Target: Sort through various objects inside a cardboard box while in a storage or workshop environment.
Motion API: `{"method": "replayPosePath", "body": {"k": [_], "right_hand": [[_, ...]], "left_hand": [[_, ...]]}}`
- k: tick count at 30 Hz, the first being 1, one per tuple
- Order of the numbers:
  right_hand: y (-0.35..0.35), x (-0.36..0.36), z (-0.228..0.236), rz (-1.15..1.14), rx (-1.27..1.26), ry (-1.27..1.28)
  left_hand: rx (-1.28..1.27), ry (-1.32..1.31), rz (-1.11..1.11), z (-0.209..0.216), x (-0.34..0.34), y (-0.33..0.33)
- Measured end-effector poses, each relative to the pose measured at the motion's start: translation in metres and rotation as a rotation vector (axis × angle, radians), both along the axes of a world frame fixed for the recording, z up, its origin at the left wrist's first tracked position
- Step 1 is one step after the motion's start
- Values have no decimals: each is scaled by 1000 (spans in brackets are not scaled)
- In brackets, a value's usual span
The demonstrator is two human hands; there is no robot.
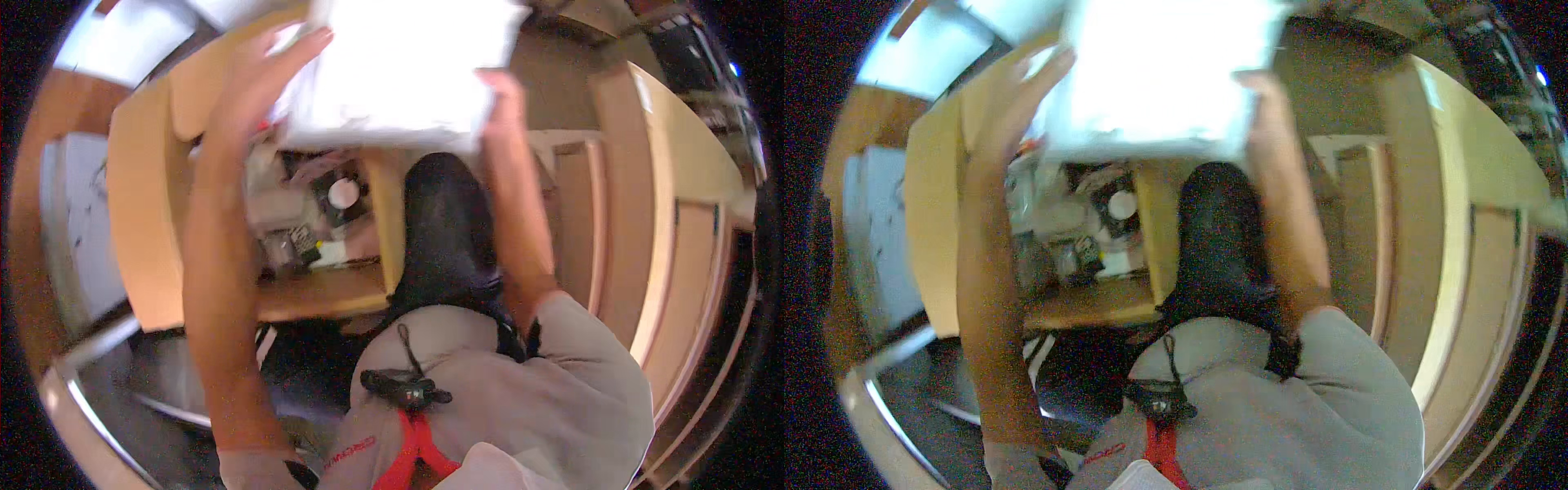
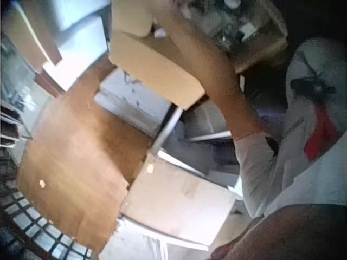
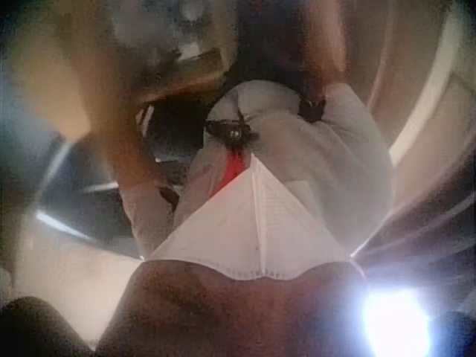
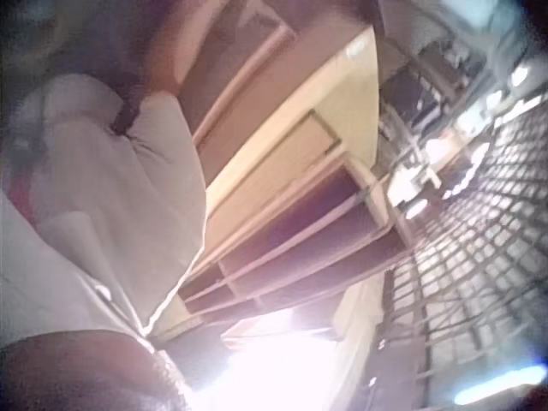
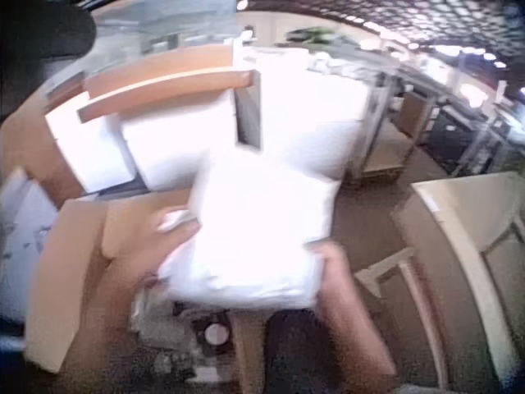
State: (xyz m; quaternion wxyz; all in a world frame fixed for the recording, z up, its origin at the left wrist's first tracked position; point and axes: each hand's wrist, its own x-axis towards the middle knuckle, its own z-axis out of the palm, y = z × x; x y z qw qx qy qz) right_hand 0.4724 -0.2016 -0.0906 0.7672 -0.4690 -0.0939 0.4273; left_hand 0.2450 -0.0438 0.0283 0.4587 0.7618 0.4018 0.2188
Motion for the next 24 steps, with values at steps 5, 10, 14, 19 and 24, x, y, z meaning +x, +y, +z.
{"method": "replayPosePath", "body": {"k": [5, 10, 14, 19, 24], "right_hand": [[-51, 105, 41, -95, -135, -411], [-27, 112, 39, -169, -393, -771], [-15, 119, -15, 62, -789, -1169], [-50, 170, -163, 501, -864, -831], [-86, 147, -241, 483, -667, -494]], "left_hand": [[-119, 13, 67, -20, -14, 7], [-485, 146, 202, -52, -99, -4], [-85, 587, -4, -94, -140, -10], [112, 787, -152, -137, -135, -23], [287, 880, -282, -161, -139, -36]]}}
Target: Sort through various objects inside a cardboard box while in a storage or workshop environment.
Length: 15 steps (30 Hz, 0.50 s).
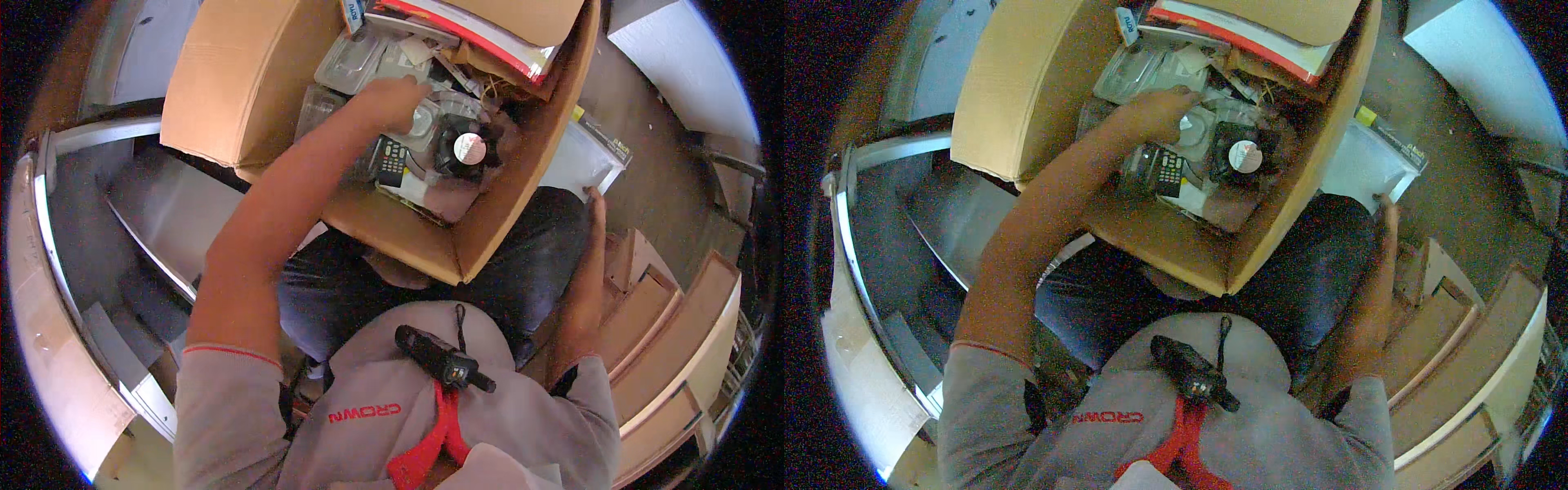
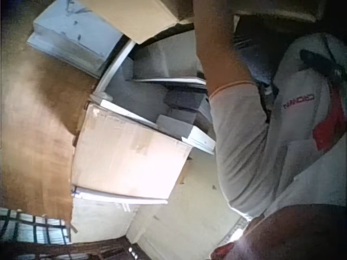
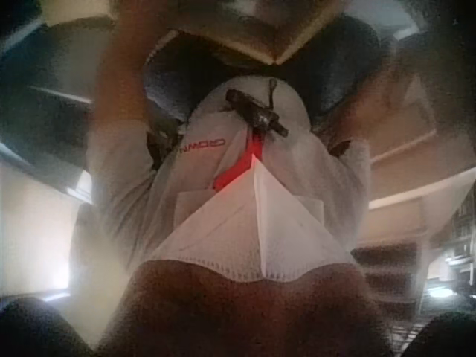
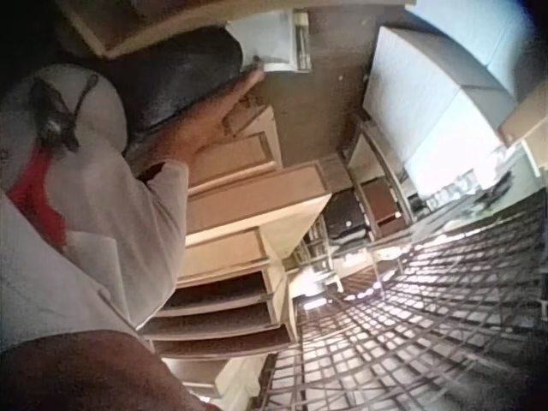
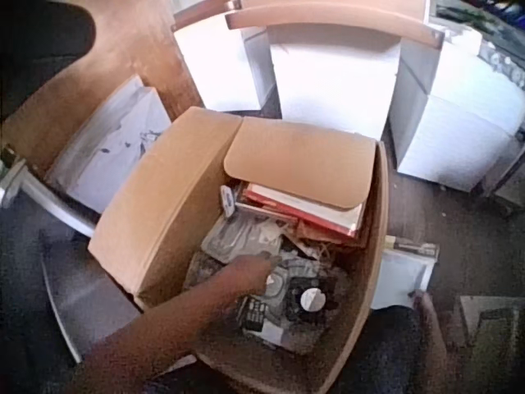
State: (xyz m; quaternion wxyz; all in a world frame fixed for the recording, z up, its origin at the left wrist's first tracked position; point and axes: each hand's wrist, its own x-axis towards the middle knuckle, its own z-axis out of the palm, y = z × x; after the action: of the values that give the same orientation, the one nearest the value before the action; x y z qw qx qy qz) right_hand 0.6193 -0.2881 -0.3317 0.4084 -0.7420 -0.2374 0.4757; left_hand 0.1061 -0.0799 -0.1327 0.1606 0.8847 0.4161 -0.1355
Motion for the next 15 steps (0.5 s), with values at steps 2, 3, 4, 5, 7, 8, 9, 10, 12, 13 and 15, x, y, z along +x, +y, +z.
{"method": "replayPosePath", "body": {"k": [2, 3, 4, 5, 7, 8, 9, 10, 12, 13, 15], "right_hand": [[-3, -8, -1, -137, -135, 136], [-3, -14, 2, -278, -271, 271], [-7, -21, 7, -285, -273, 274], [-9, -29, 11, -272, -285, 345], [-12, -27, 8, -251, -297, 414], [-38, -21, 6, -139, -296, 248], [-25, -3, -5, -40, -293, 67], [-17, 9, -19, 69, -288, -102], [-19, 17, -51, 312, -263, -417], [-13, 56, -49, 414, -248, -614], [-6, 64, -76, 656, -189, -942]], "left_hand": [[26, 97, -51, -8, -1, -5], [52, 193, -108, -10, -2, -5], [50, 195, -115, -6, 1, -9], [60, 195, -92, -1, 2, -17], [71, 194, -62, 7, 2, -23], [-17, 267, -64, 9, -1, -25], [-106, 323, -77, 10, 0, -24], [-109, 324, -74, 14, -3, -20], [-374, 295, 70, 28, -20, -5], [-372, 268, 67, 31, -25, 7], [-355, 161, 358, 41, -52, 25]]}}
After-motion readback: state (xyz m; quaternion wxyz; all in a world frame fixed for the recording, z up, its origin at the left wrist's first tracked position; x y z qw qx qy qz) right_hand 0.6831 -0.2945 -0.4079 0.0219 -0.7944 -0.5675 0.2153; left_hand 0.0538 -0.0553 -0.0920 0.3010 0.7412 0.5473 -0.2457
